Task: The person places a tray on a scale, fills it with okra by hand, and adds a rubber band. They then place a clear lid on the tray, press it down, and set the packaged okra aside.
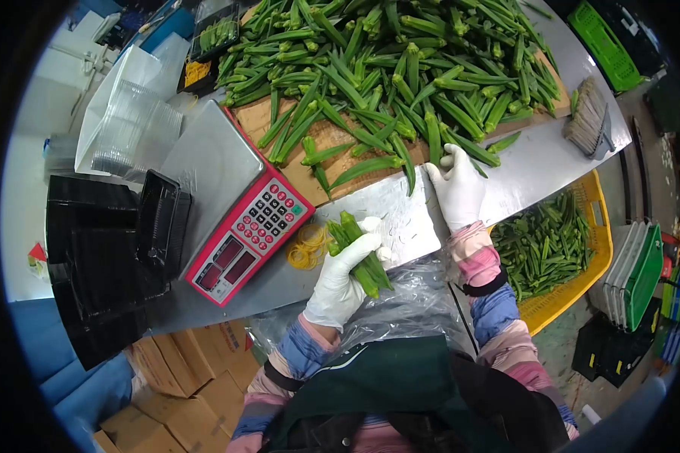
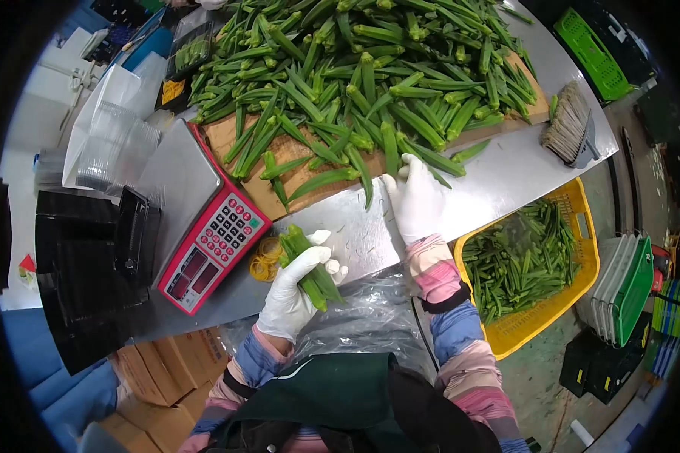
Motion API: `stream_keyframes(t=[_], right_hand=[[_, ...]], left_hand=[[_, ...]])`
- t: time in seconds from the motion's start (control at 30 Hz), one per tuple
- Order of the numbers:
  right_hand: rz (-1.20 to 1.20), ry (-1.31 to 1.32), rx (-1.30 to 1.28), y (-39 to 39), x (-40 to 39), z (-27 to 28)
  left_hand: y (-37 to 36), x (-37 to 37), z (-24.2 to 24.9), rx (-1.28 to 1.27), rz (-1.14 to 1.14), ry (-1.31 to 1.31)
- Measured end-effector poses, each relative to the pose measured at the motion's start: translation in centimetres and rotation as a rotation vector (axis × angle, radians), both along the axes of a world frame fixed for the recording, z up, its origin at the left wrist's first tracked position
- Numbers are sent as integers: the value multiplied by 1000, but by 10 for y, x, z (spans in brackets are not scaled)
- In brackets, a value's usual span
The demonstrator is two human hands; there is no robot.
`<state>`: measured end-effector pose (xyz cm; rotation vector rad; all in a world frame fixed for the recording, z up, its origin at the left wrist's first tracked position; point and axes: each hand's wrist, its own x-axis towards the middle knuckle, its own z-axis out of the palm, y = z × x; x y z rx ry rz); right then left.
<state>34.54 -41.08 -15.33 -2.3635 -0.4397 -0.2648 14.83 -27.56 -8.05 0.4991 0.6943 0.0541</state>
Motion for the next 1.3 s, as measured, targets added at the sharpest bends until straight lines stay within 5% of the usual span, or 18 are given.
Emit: stream_keyframes(t=[0.23, 0.47, 0.6, 0.73, 0.8, 0.93, 1.03, 1.17, 1.3], right_hand=[[131, 930, 1097, -31, -13, 32], [179, 1099, 1300, -53, -29, 36], [254, 1050, 793, -48, -48, 69], [694, 779, 480, -33, -93, 65], [445, 783, 548, -32, -80, 58], [6, -279, -104, -42, -7, 34], [-11, -305, -223, -58, 16, 3], [104, 630, 530, -62, 0, 18], [241, 1102, 1129, -69, -28, 44]], left_hand=[[-1, 3, 1, -52, 48, 42], [-1, 0, -4, -5, -36, 33], [-4, 0, -3, -110, -7, -79], [-10, 8, -3, -114, 45, -132], [-6, 7, -5, -64, -43, -109], [-4, 5, 2, -150, -22, -125], [-5, 7, 2, -116, -30, -103], [-4, 5, -1, -110, -43, -118], [-3, 5, -8, -114, -62, -108]])
